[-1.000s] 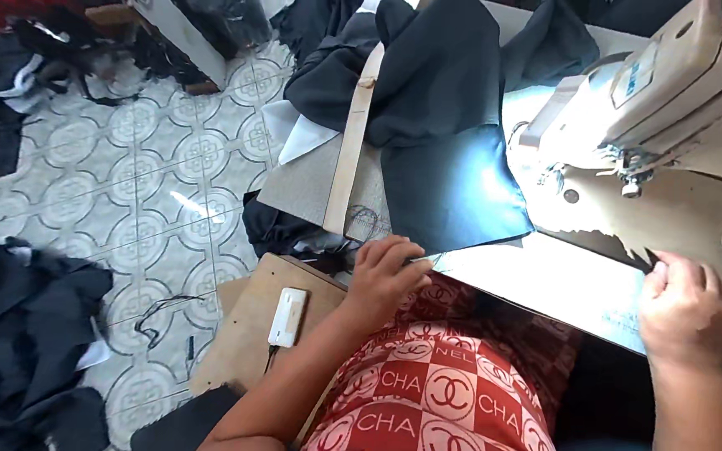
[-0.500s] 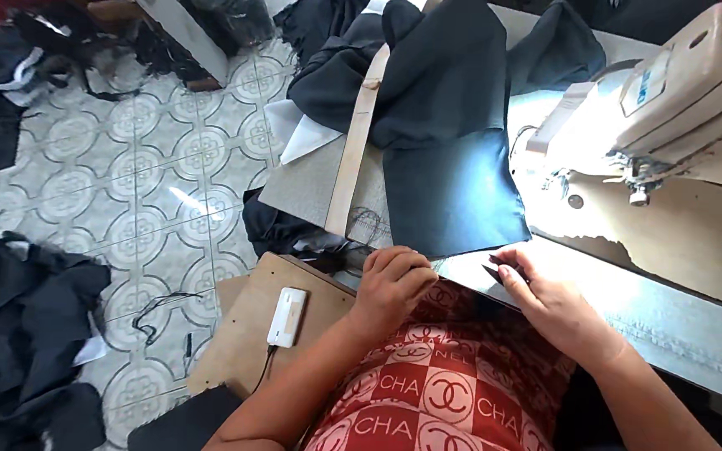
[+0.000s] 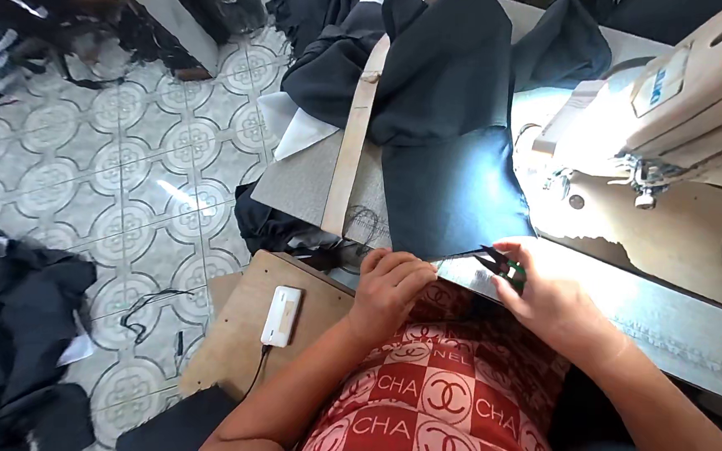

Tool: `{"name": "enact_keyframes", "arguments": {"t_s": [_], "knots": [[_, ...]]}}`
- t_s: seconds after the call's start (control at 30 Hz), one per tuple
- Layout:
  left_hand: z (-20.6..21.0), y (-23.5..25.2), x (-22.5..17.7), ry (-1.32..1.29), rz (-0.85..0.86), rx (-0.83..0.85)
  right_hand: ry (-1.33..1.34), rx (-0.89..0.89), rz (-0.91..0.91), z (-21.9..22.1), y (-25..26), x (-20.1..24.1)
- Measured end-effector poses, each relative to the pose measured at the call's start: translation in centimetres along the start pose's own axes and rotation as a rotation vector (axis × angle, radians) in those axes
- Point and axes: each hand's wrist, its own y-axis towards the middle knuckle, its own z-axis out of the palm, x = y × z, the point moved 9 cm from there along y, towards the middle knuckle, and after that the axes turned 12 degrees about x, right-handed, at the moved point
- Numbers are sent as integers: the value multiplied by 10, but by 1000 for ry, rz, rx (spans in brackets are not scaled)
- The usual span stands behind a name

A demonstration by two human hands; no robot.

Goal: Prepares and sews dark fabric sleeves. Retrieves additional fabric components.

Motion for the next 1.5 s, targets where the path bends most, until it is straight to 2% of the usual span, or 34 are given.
{"name": "enact_keyframes", "arguments": {"t_s": [0.1,0.2,0.4,0.57,0.7,0.77,0.83,0.9,1.0,1.1,1.23,1.33,1.4,1.5], "knots": [[0,0,0,-3,-3,-3,-279,-50,-186,3,7,25],[-1,0,0,-15,-7,-12,-333,-42,-316,10,13,38],[-3,0,0,-8,-3,-26,-341,-47,-408,18,19,47],[-6,0,-2,-10,20,-15,-262,-111,-353,3,4,31],[-6,-4,-21,-123,267,93,-258,-167,-262,-8,-11,6],[-9,-5,-27,-169,352,92,-291,-177,-249,-8,-13,3],[-13,2,-20,-166,311,40,-300,-161,-256,-2,-9,8],[-14,14,-9,-134,194,-1,-299,-141,-303,7,-2,18],[-2,33,5,-110,-10,111,-262,-99,-354,14,-3,25],[10,40,7,-56,-75,218,-214,-184,-219,-7,-26,-5],[12,45,8,-57,-111,257,-287,-284,207,-55,-82,-96],[11,50,6,-46,-111,280,-331,-357,396,-73,-119,-146],[12,52,6,-34,-108,301,-329,-358,416,-74,-122,-148],[12,53,4,-14,-106,309,-362,-391,215,-63,-94,-93]]}}
